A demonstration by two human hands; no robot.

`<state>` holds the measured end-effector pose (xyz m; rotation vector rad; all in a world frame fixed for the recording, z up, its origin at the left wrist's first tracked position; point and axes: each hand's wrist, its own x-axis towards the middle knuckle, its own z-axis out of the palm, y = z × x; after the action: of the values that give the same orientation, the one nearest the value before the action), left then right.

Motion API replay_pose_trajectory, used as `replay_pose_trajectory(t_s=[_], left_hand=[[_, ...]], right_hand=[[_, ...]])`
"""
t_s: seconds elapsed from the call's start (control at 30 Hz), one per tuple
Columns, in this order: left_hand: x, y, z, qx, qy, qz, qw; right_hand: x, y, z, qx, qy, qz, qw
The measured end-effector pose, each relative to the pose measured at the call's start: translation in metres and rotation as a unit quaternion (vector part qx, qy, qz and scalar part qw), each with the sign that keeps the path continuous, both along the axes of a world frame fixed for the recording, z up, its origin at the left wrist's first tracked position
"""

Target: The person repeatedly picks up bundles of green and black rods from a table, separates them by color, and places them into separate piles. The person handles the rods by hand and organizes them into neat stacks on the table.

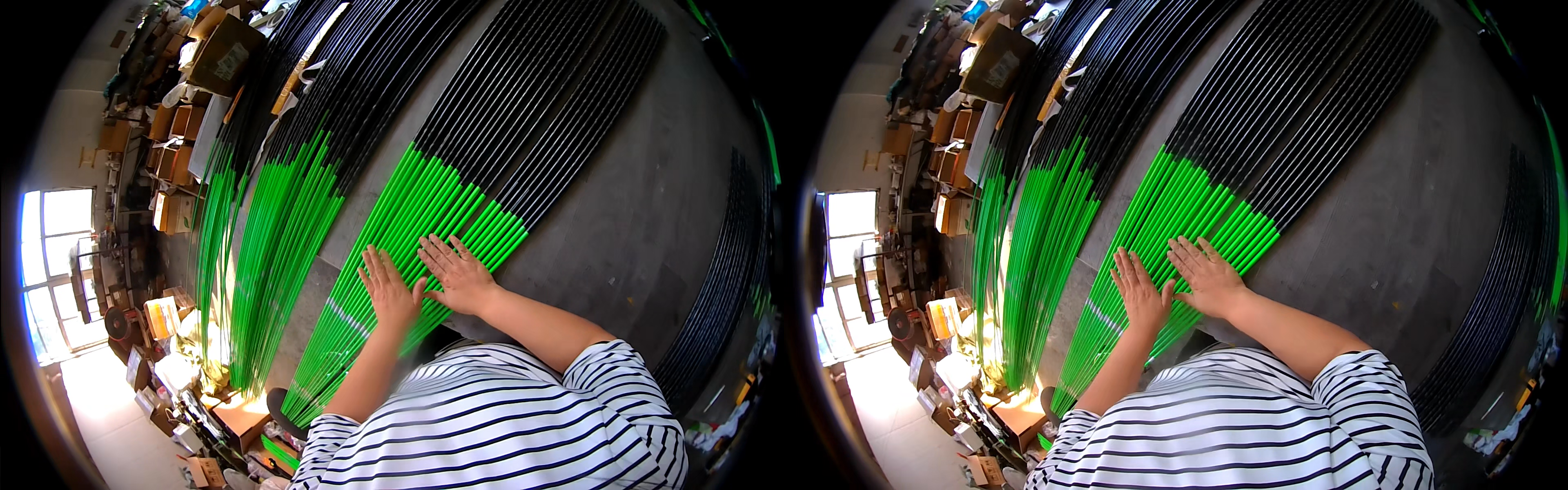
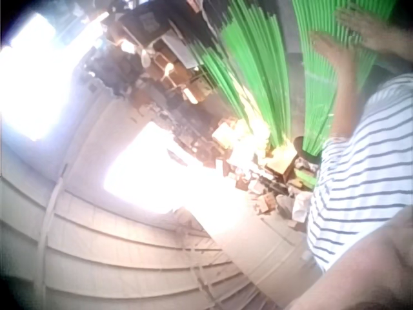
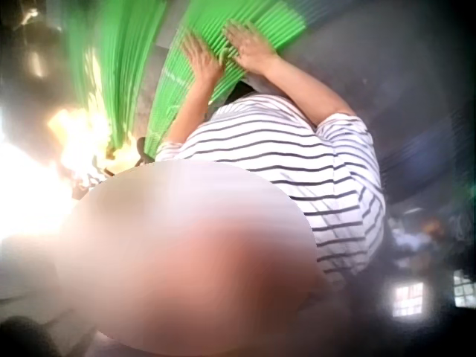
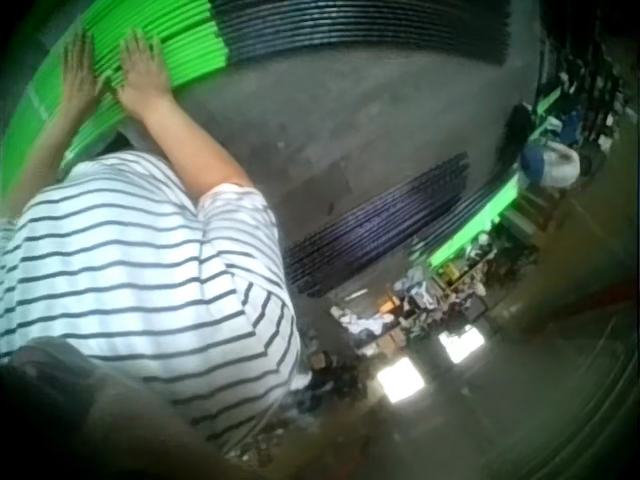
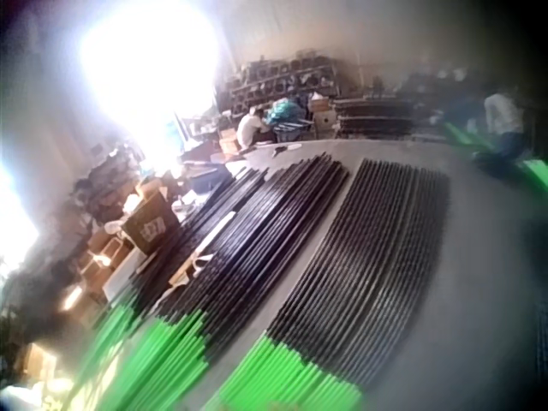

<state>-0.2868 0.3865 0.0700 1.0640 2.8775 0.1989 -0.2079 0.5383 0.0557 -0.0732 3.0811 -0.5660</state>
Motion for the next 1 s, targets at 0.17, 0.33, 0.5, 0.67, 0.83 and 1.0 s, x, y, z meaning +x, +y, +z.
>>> replay_pose_trajectory(t_s=[0.17,0.33,0.5,0.67,0.83,1.0], left_hand=[[0.063,-0.032,0.012,-0.081,-0.069,-0.081,0.991],[0.084,-0.050,0.012,-0.091,-0.062,-0.057,0.992],[0.096,-0.052,0.012,-0.035,-0.046,-0.052,0.997],[0.097,-0.058,-0.010,0.021,-0.149,0.039,0.988],[0.125,-0.098,0.009,-0.046,-0.221,-0.031,0.974],[0.155,-0.203,0.080,-0.049,-0.201,-0.049,0.977]], right_hand=[[0.017,-0.001,0.001,0.016,0.004,-0.002,1.000],[0.038,-0.001,-0.002,0.022,0.020,-0.006,1.000],[0.063,-0.001,-0.005,0.022,0.026,-0.002,0.999],[0.080,0.033,0.014,-0.122,0.015,0.062,0.990],[0.084,0.123,0.068,0.076,-0.040,0.067,0.994],[0.112,0.113,0.080,0.187,-0.057,0.104,0.975]])
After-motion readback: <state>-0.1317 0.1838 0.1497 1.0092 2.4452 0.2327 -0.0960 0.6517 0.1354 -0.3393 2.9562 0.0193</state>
